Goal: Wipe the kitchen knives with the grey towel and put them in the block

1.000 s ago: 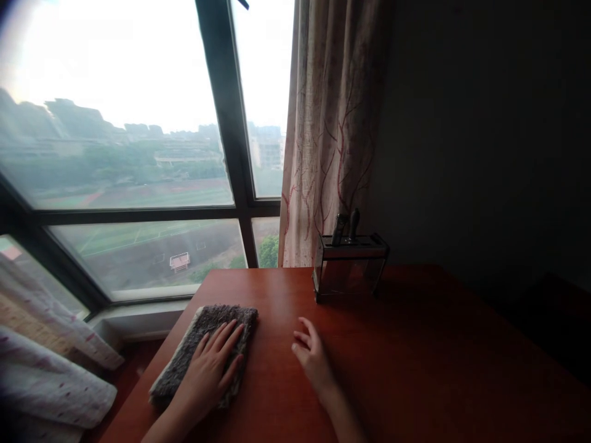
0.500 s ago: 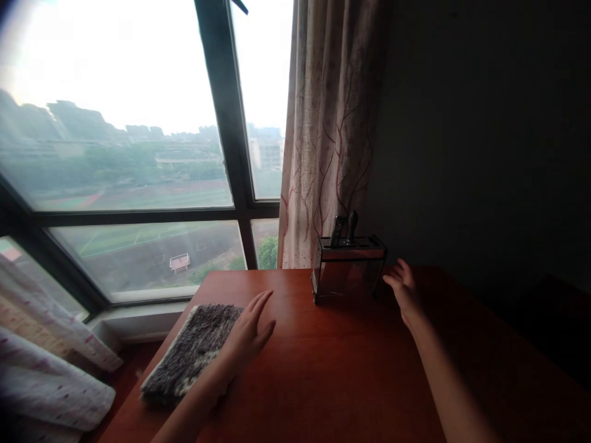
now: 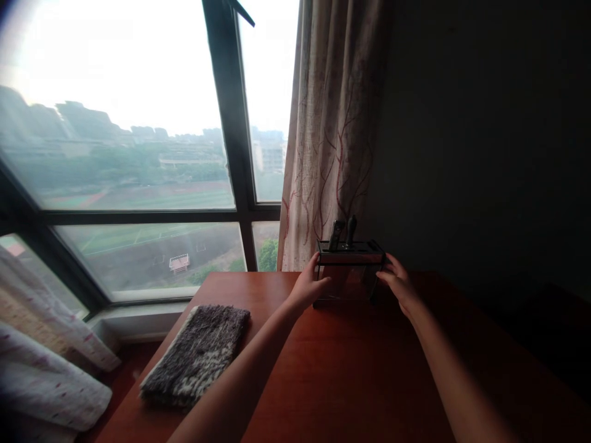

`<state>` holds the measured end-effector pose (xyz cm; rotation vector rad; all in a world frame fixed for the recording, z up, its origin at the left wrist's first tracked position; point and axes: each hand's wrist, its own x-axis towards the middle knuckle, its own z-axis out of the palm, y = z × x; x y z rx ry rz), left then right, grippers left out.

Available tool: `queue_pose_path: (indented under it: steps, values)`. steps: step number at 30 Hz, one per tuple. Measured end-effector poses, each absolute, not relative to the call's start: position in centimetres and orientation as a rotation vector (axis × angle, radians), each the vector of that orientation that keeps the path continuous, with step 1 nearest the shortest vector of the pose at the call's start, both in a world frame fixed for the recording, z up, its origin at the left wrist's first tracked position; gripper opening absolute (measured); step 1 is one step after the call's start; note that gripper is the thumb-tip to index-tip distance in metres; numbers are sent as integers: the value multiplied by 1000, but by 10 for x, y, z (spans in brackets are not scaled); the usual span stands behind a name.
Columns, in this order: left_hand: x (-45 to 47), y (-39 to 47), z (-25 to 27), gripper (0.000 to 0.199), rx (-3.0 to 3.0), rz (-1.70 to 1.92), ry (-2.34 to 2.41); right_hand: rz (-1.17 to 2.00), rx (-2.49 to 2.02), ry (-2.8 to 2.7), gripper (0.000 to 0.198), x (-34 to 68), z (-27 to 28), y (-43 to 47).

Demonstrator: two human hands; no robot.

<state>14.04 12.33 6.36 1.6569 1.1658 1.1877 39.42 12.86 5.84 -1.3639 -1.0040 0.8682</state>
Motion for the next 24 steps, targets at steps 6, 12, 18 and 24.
queue_pose_path:
  steps: [6,12,18,24]
  values:
    - [126,119,65,82,1590,1238,1226,897,-1356,-1041,74,377,64,118]
    - [80,109,68,76,1363,1322,1209,960,-1279,-1125,71,333,65,112]
    - [20,100,80,75,1235,1390,1242,996,-1180,-1263,75,273,57,122]
    - [-46,99,86,75,1155,1470,1367,1003,-1046,-1460,81,204,52,133]
